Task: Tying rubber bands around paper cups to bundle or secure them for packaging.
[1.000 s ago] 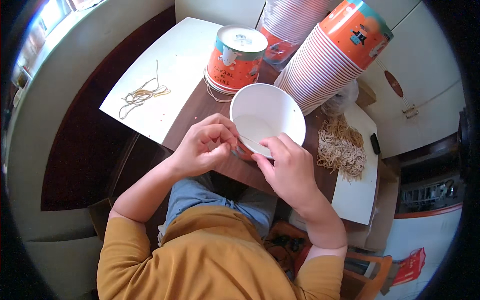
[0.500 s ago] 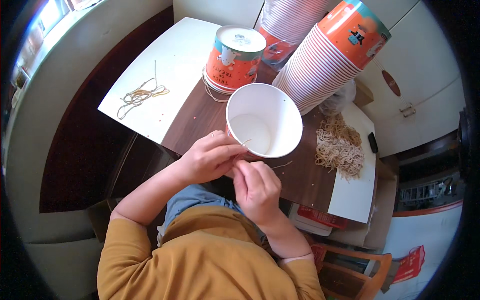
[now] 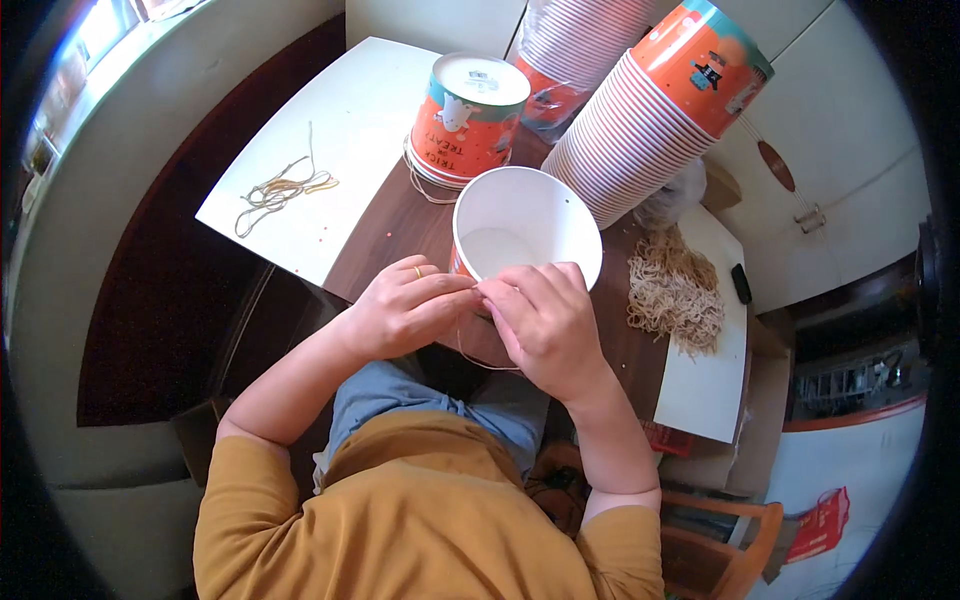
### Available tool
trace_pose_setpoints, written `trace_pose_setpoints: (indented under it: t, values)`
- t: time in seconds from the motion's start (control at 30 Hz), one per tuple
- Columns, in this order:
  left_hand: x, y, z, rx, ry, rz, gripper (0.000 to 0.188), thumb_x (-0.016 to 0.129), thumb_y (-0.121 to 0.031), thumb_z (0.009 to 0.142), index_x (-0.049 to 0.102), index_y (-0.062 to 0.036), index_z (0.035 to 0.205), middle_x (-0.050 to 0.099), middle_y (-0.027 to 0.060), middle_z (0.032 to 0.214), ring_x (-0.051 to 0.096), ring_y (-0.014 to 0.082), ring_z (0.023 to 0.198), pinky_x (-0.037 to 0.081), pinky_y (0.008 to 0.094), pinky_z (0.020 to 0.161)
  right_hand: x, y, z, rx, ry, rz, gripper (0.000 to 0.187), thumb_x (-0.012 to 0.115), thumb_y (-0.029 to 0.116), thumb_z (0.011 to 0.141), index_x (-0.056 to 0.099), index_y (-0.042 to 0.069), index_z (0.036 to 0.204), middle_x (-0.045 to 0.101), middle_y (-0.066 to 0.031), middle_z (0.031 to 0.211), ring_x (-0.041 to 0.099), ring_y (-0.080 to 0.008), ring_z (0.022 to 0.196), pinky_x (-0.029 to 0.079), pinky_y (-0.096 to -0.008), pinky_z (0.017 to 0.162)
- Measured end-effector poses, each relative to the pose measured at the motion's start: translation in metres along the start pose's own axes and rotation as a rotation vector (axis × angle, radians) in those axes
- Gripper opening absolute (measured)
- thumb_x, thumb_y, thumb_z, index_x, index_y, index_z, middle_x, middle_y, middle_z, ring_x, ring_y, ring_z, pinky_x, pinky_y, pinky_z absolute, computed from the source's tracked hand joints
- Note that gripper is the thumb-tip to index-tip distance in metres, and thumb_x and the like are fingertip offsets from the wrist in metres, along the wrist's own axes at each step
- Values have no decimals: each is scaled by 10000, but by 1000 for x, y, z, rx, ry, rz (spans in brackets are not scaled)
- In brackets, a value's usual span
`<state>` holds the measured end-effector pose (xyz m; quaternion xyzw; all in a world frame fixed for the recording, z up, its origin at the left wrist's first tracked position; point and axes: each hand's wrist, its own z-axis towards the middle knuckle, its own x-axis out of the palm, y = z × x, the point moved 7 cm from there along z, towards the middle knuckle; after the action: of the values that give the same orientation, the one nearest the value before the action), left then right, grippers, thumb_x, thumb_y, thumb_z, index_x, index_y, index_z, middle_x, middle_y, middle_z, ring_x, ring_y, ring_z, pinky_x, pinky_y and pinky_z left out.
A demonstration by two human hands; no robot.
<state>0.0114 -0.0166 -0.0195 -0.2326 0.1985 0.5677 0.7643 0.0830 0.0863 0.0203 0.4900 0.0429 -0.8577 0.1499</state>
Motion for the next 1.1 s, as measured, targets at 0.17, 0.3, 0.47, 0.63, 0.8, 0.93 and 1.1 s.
trace_pose_setpoints:
  t: [0.17,0.3,0.47,0.63,0.8,0.93,1.1]
  values:
    - [-3,-4,5,29,34,11,333,647,-80,679,640,-20,1006,649,90,1014,597,195,698,474,316,625,-1,1,5,-12,-64,-38,214,587,115,805,637,61,1006,587,-44,899,569,-203,783,417,-357,731]
    - [-4,2,4,-48,-11,-55,322,678,-12,661,640,-37,980,663,70,941,605,196,692,469,315,635,-3,3,2,-115,-78,-53,207,587,121,783,637,43,968,575,-38,833,555,-195,724,418,-346,682]
    - [-3,9,2,-277,-152,-335,310,706,25,641,636,-71,928,670,36,861,607,199,694,459,312,669,-9,19,-16,10,-237,-106,124,609,75,795,614,34,912,539,-40,781,538,-194,648,417,-328,598]
    - [-5,-13,-5,-314,-268,105,268,712,0,643,620,-92,878,676,6,863,598,191,697,426,331,693,16,21,-33,338,-371,68,127,671,26,792,602,35,899,583,-81,801,596,-254,641,482,-357,565]
    - [2,-12,-16,-514,-269,75,254,718,-2,670,636,-79,898,668,29,833,602,196,684,443,322,664,23,10,-36,405,-434,60,150,695,28,784,640,26,924,605,-86,800,624,-250,643,514,-344,569]
    - [23,9,-37,-1004,-436,-551,126,719,-28,793,642,-13,892,675,54,825,622,117,744,503,247,685,35,4,-34,362,-441,9,204,696,25,764,645,36,962,610,-84,834,626,-248,657,510,-343,578]
    - [30,22,-47,-1210,-478,-904,94,682,-16,846,622,33,899,669,62,850,624,85,789,521,221,719,49,-5,-28,390,-392,156,178,660,12,786,649,25,963,622,-108,879,632,-284,704,517,-357,623]
